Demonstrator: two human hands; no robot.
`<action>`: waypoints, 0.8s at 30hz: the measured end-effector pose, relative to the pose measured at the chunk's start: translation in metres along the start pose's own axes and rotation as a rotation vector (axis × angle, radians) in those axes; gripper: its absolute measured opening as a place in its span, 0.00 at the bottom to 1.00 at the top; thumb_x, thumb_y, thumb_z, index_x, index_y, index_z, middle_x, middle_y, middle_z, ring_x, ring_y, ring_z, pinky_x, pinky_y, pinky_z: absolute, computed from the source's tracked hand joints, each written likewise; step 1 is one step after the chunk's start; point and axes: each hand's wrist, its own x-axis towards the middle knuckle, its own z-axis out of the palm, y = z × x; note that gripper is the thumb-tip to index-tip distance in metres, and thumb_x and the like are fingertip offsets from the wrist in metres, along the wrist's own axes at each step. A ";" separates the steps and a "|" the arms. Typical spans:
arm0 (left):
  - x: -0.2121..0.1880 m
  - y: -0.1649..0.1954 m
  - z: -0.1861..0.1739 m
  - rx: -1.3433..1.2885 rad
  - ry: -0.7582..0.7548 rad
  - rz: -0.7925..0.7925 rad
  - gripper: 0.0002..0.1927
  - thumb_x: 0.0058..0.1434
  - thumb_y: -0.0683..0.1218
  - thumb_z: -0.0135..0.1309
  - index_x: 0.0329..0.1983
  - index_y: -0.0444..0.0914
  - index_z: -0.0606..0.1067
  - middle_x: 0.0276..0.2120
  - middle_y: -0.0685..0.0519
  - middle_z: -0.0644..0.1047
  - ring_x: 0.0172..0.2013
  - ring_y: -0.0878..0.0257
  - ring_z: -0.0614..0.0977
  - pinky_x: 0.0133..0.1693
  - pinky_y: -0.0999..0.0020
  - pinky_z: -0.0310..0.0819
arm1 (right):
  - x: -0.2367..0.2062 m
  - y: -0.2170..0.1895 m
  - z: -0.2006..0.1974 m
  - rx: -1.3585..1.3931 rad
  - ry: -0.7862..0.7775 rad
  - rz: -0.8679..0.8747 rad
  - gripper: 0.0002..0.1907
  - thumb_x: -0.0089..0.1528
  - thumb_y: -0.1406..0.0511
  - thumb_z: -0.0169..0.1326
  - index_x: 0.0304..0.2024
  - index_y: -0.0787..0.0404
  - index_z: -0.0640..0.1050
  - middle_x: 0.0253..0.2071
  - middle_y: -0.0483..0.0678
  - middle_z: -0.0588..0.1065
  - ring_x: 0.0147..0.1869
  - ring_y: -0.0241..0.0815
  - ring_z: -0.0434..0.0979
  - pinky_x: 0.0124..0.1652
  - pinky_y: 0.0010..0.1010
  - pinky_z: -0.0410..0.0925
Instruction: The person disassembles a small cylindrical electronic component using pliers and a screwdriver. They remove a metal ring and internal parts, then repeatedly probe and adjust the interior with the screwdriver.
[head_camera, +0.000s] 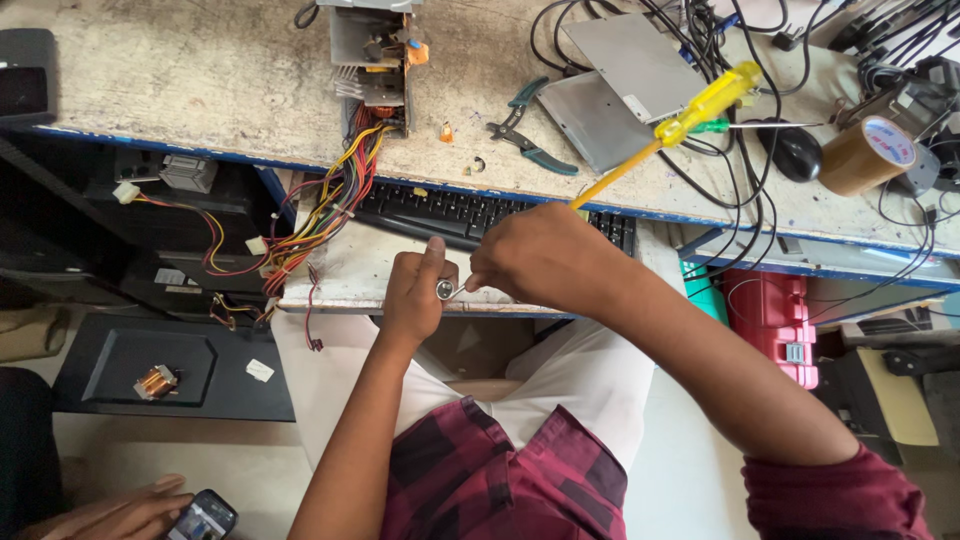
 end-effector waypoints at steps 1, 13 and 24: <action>0.000 0.000 0.000 -0.009 -0.010 0.006 0.43 0.72 0.67 0.33 0.11 0.33 0.68 0.09 0.57 0.62 0.15 0.68 0.63 0.22 0.67 0.54 | 0.001 0.001 0.000 0.008 -0.001 -0.030 0.09 0.58 0.59 0.60 0.26 0.55 0.81 0.29 0.46 0.79 0.37 0.50 0.80 0.33 0.43 0.70; 0.000 0.001 0.000 -0.062 -0.015 0.002 0.42 0.73 0.67 0.33 0.10 0.34 0.66 0.09 0.58 0.62 0.15 0.68 0.62 0.22 0.68 0.53 | 0.001 0.000 -0.003 0.018 0.018 0.031 0.05 0.56 0.61 0.60 0.30 0.54 0.83 0.29 0.47 0.79 0.36 0.50 0.80 0.32 0.43 0.70; 0.001 -0.005 0.001 0.090 0.022 0.111 0.41 0.72 0.66 0.33 0.16 0.32 0.75 0.10 0.55 0.66 0.16 0.66 0.68 0.23 0.66 0.60 | 0.008 0.001 0.000 0.009 -0.008 0.007 0.07 0.56 0.60 0.60 0.27 0.55 0.84 0.27 0.47 0.79 0.37 0.51 0.81 0.32 0.44 0.69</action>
